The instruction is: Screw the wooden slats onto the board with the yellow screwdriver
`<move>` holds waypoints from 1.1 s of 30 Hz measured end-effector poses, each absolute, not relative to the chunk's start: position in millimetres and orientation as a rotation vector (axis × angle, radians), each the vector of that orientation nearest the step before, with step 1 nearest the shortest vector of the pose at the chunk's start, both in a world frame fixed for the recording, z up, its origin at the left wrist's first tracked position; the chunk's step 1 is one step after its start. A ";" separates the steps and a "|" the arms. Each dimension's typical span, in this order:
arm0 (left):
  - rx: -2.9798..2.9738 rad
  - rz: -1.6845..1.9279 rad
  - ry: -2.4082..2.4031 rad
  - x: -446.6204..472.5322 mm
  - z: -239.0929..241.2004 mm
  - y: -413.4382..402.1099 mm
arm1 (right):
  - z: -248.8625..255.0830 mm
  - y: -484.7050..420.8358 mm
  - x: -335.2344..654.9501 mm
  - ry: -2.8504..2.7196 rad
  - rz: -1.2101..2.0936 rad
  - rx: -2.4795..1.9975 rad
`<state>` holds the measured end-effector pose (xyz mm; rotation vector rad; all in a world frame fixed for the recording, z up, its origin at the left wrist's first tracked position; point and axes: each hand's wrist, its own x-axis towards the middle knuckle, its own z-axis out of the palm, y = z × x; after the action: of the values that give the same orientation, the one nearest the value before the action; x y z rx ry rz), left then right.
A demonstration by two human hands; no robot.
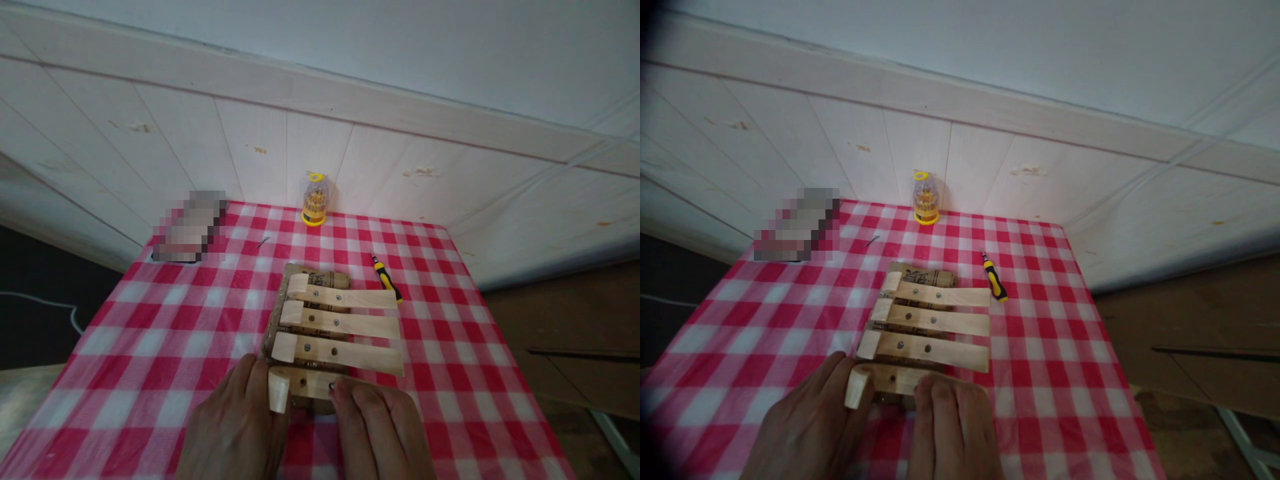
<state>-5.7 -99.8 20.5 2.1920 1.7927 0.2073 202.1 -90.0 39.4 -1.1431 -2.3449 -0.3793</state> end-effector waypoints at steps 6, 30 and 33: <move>2.184 0.230 1.793 -6.2 20.8 -99.3 | 37.7 -90.5 198.9 -2.338 -0.391 -1.168; 2.181 0.171 1.817 -4.8 22.2 -100.1 | 36.0 -96.9 201.9 -2.445 -0.260 -1.212; 2.174 0.196 1.828 -5.1 21.9 -99.6 | 40.1 -95.3 200.8 -2.442 -0.252 -1.211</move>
<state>-5.1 -99.6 21.9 2.1741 1.8280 0.1959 200.8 -95.3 40.1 -1.2111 -2.4417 -0.2517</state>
